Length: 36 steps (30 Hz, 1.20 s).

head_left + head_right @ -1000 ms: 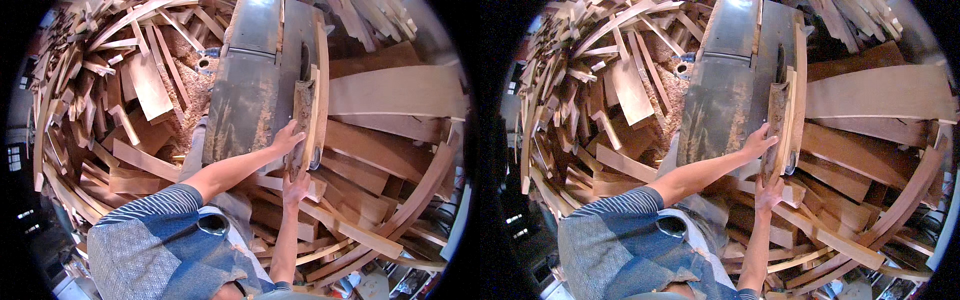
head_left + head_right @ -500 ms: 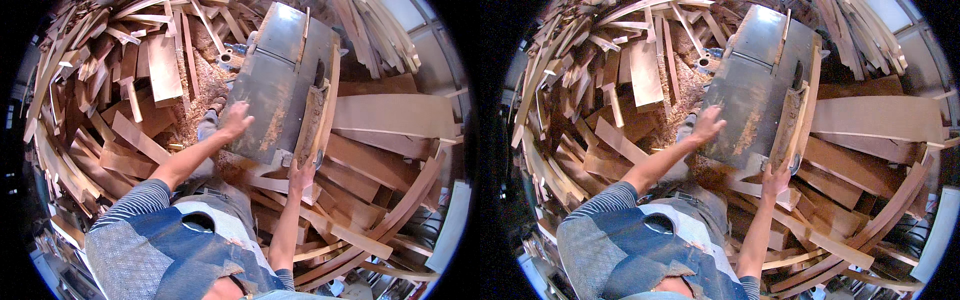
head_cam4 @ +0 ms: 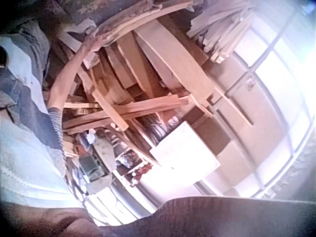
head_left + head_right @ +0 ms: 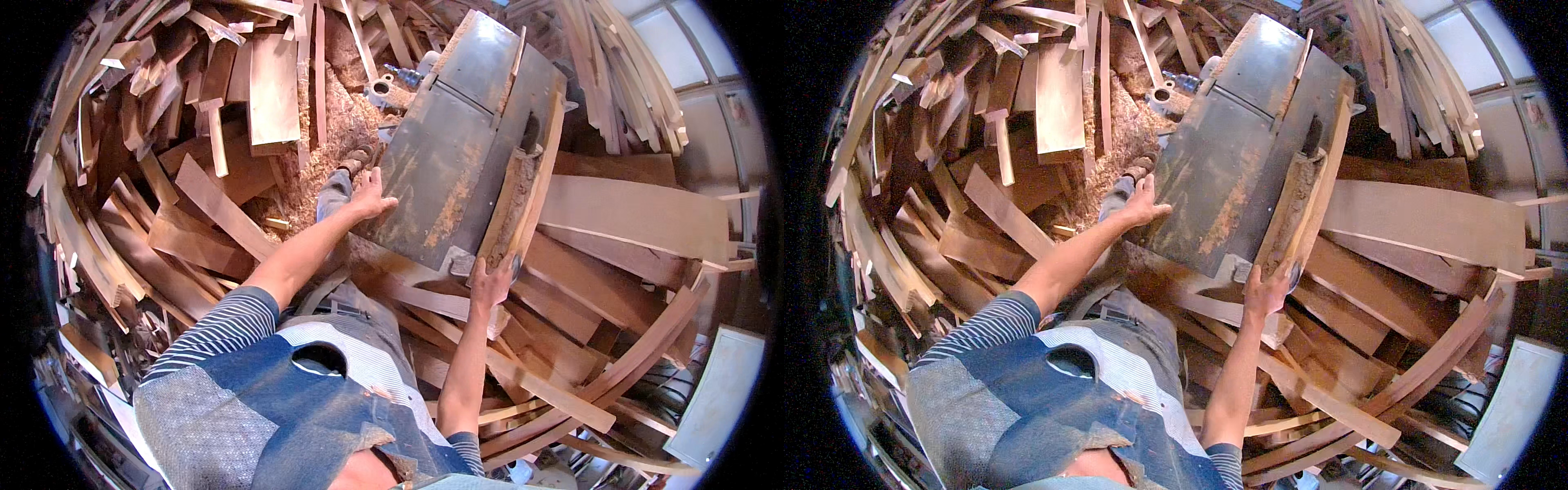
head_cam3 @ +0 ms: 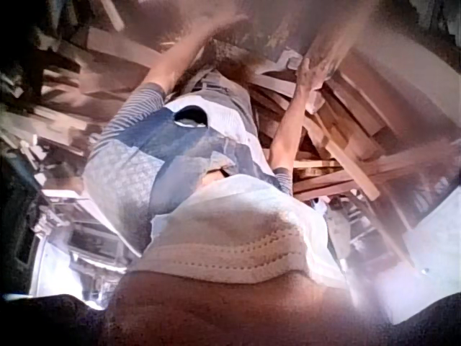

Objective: The person processes wood planks by feeding them through a jointer machine, measuring a plank with a tape measure, and sorting wood pieces on a workbench covered in sawdust.

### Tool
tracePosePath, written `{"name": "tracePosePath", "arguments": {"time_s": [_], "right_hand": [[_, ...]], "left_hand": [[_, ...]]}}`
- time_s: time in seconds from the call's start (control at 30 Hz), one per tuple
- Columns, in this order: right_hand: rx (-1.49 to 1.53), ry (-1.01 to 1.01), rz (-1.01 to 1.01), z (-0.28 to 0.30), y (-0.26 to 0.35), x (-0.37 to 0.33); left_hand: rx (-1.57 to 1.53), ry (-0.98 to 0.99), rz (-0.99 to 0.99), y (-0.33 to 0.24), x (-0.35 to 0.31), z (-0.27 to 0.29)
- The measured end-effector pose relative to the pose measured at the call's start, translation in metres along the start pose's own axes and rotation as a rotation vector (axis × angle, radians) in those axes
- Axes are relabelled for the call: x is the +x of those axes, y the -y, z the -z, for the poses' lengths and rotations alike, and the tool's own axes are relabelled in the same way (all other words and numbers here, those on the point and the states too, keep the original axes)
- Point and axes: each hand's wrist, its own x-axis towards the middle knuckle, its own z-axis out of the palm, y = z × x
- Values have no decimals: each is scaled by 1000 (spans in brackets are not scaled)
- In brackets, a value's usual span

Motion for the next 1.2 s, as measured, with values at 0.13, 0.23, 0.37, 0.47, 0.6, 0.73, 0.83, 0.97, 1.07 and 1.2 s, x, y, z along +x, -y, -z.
{"name": "tracePosePath", "arguments": {"time_s": [0.13,0.23,0.37,0.47,0.6,0.73,0.83,0.97,1.07,1.2], "right_hand": [[-27,55,-45,1,6,6],[-3,119,-90,5,9,11],[1,120,-87,8,13,16],[2,150,-110,11,20,22],[-31,157,-131,12,23,26],[-56,24,-28,-3,10,27],[-19,26,-20,-10,6,29],[5,72,-62,-9,12,34],[18,65,-62,-11,10,38],[19,53,-53,-15,7,41]], "left_hand": [[26,-9,4,0,-2,4],[23,34,47,-7,-4,8],[16,35,25,-4,-2,7],[33,10,6,3,1,2],[38,15,5,3,3,0],[41,24,15,1,4,0],[57,-1,3,4,5,-2],[66,1,10,7,4,-4],[62,0,-1,7,4,-3],[47,18,25,2,2,-1]]}}
